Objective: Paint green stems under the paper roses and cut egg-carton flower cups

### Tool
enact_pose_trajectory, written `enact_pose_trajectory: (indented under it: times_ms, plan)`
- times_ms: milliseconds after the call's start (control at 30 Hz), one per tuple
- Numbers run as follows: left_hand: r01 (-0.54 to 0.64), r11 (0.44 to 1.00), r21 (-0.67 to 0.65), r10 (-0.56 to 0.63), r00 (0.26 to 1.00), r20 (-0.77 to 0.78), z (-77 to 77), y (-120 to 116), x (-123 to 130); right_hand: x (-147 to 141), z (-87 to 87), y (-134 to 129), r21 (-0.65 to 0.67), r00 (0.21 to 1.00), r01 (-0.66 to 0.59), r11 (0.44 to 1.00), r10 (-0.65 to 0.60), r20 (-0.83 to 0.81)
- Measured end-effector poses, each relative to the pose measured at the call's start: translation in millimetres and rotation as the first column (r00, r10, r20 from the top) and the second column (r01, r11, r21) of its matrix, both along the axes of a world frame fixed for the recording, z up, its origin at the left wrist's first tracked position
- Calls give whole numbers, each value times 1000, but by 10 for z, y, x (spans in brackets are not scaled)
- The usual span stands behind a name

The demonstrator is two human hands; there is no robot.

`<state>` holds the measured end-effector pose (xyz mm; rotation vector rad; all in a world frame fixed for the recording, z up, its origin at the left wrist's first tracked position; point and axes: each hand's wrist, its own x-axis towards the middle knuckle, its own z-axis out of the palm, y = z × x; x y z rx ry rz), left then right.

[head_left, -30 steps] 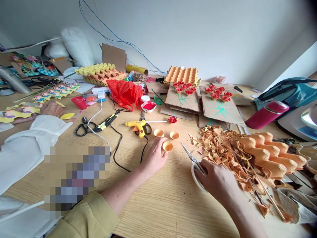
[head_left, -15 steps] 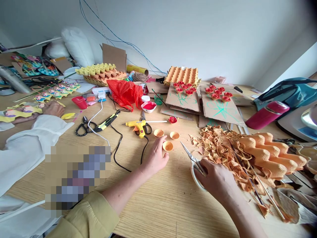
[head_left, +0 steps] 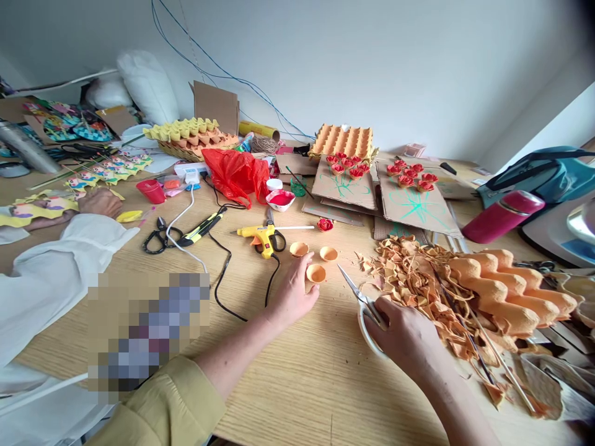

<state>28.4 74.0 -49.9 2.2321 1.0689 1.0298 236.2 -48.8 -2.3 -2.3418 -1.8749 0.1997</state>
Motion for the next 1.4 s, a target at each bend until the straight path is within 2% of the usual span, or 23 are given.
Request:
enact_pose_trajectory:
  times_ms: [233,400,433,500,533,567,633,667,733,800,967,1067,1200,1300,1400]
  plan:
    - [53,997,48,-51,998,-38,40,-16,-10,-2,-4,-3,45,999,-35,998,35,5]
    - [63,994,87,-63,998,-7,170,-52,-6,18,-17,-6,103,998,-56,993,58,-18]
    - [85,995,51,-87,996,32,199,-64,3,22,-16,-7,120,998,-57,991,61,-31]
    - [164,978,-126,-140,973,182,239,-86,28,22,-5,-11,160,995,-48,986,61,-79]
    - [224,940,-257,-147,946,288,248,-95,43,18,7,-13,178,991,-39,983,61,-118]
    - [295,872,-391,-126,906,403,250,-101,56,11,21,-15,192,984,-27,981,60,-169]
    - [450,679,-580,-3,792,611,241,-103,74,-12,58,-20,199,954,0,980,59,-293]
    - [526,579,-622,73,727,683,234,-100,77,-25,78,-22,196,932,8,981,64,-357]
    - [644,425,-635,206,615,761,226,-87,69,-51,113,-26,189,876,5,982,87,-474]
    - [719,319,-618,299,542,785,232,-71,49,-69,130,-28,176,815,-15,984,115,-568]
    - [830,96,-549,460,452,764,304,-47,-7,-109,81,-19,101,634,-98,990,140,-760]
    - [847,46,-529,503,438,745,367,-57,-18,-168,55,-10,96,559,-178,979,181,-809]
    - [860,49,-508,514,414,751,422,-93,-18,-271,59,-14,94,501,-271,958,224,-836]
    - [885,50,-463,489,383,784,414,-120,-23,-317,44,-23,103,482,-313,944,251,-839]
    - [894,24,-448,446,392,805,370,-134,-24,-328,15,-31,107,480,-326,939,262,-837]
